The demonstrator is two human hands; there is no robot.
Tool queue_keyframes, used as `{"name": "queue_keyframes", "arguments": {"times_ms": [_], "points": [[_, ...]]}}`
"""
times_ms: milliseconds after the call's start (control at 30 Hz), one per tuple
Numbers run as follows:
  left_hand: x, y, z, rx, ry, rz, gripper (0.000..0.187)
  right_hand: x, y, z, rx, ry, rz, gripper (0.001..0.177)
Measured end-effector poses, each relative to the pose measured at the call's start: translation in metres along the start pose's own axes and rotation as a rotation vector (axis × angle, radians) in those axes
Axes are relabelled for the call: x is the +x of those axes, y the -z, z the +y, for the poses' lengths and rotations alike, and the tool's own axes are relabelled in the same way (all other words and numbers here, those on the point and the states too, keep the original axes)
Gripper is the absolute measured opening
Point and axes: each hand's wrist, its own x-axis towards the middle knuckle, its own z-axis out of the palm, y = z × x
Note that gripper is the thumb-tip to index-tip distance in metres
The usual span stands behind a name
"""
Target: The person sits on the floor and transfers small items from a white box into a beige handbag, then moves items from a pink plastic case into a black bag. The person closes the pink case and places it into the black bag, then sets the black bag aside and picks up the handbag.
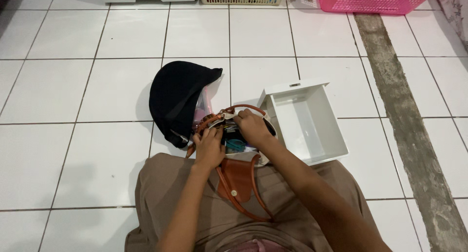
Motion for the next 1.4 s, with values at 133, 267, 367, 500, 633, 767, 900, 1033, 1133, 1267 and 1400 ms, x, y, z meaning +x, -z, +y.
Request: {"name": "queue_keyframes", "arguments": {"times_ms": [133,267,367,500,633,767,900,1033,1133,1267,1400], "points": [[0.000,-0.001,0.000,-0.004,-0.001,-0.007,0.069,-0.005,0.016,0.015,0.291,-0.152,0.091,0.019],[-0.003,-0.002,-0.002,-0.018,-0.025,0.036,0.069,-0.012,0.029,0.067,0.490,-0.410,0.311,0.014],[-0.003,-0.004,-0.003,-0.001,-0.042,0.070,0.069,-0.036,0.023,0.122,0.441,-0.553,0.449,0.013],[-0.003,-0.004,-0.002,0.006,-0.031,0.060,0.069,-0.081,-0.020,0.174,0.258,-0.691,0.022,0.021],[-0.001,-0.001,0.000,0.029,-0.035,0.042,0.070,-0.122,-0.074,0.184,0.267,-0.642,-0.342,0.033],[-0.002,0.001,0.000,0.019,-0.018,0.019,0.070,-0.141,-0.102,0.182,0.177,-0.623,-0.455,0.018],[-0.001,0.000,0.000,0.003,-0.012,0.024,0.069,-0.148,-0.096,0.181,0.069,-0.602,-0.469,0.020],[-0.002,-0.002,0.000,0.012,-0.011,0.021,0.068,-0.146,-0.072,0.171,0.111,-0.778,-0.491,0.011],[-0.001,-0.003,-0.001,0.027,-0.012,0.025,0.069,-0.134,-0.046,0.156,0.230,-0.849,-0.244,0.008],[-0.002,-0.005,-0.003,0.027,-0.018,0.028,0.068,-0.107,-0.003,0.130,0.482,-0.841,0.279,0.019],[-0.003,-0.006,-0.004,-0.004,-0.028,0.051,0.068,-0.065,0.026,0.094,0.653,-0.625,0.401,0.015]]}}
